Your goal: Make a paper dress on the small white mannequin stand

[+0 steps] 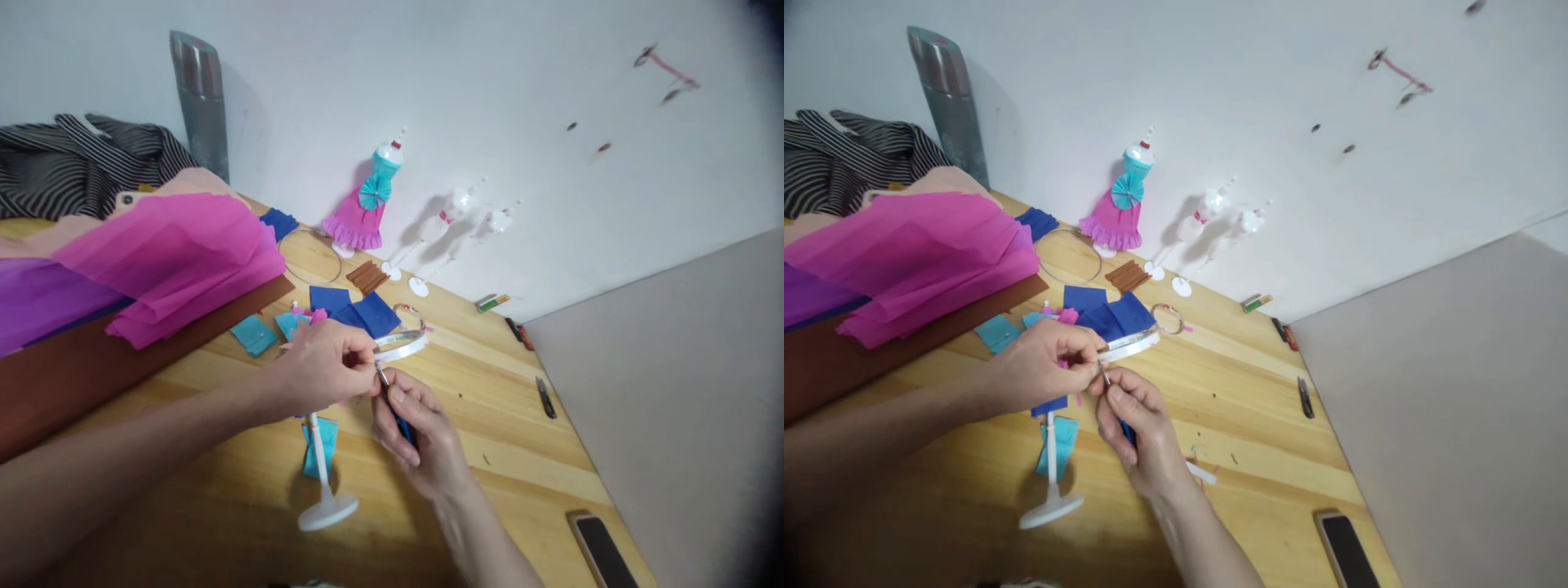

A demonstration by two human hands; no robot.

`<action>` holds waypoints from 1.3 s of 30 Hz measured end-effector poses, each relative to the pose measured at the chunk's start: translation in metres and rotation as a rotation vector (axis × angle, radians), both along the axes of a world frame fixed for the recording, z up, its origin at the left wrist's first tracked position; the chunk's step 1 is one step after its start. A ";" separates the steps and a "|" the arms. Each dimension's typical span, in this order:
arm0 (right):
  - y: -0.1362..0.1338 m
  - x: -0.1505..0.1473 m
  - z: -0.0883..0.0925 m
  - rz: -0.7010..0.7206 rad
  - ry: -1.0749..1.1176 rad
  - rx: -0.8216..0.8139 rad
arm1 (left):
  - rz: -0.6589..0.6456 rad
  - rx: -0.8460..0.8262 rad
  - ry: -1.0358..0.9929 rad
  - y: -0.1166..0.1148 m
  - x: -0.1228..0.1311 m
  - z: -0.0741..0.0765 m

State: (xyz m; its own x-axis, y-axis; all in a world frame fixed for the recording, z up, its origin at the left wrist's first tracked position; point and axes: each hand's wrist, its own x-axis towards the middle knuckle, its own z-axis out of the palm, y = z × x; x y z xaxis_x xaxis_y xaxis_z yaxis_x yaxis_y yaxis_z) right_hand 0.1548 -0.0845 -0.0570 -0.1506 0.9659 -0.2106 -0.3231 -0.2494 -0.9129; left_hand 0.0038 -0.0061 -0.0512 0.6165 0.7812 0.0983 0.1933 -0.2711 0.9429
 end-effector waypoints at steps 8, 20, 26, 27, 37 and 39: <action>-0.015 0.019 0.011 -0.261 -0.744 0.402 | 0.077 0.342 0.067 0.013 -0.005 0.006; -0.016 0.039 0.033 0.683 -1.386 0.238 | -0.450 0.772 0.429 -0.003 0.007 -0.023; -0.017 0.029 0.019 0.757 -1.400 0.283 | -0.520 0.732 0.380 -0.004 0.010 -0.019; -0.018 0.031 0.019 0.749 -1.405 0.278 | -0.540 0.724 0.386 -0.005 0.011 -0.018; 0.006 0.057 0.023 0.458 -1.209 0.379 | -0.394 0.480 0.334 -0.008 0.007 -0.011; 0.008 0.061 0.024 0.567 -1.102 0.386 | -0.403 0.448 0.297 -0.009 0.006 -0.010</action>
State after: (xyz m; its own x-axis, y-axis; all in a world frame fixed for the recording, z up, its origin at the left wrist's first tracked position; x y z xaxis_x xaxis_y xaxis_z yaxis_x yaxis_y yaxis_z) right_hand 0.2162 -0.0761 -0.0328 -0.4827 0.8505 -0.2090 0.7027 0.2337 -0.6720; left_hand 0.0096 -0.0150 -0.0615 0.9025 0.4072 0.1406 0.2286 -0.7294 0.6448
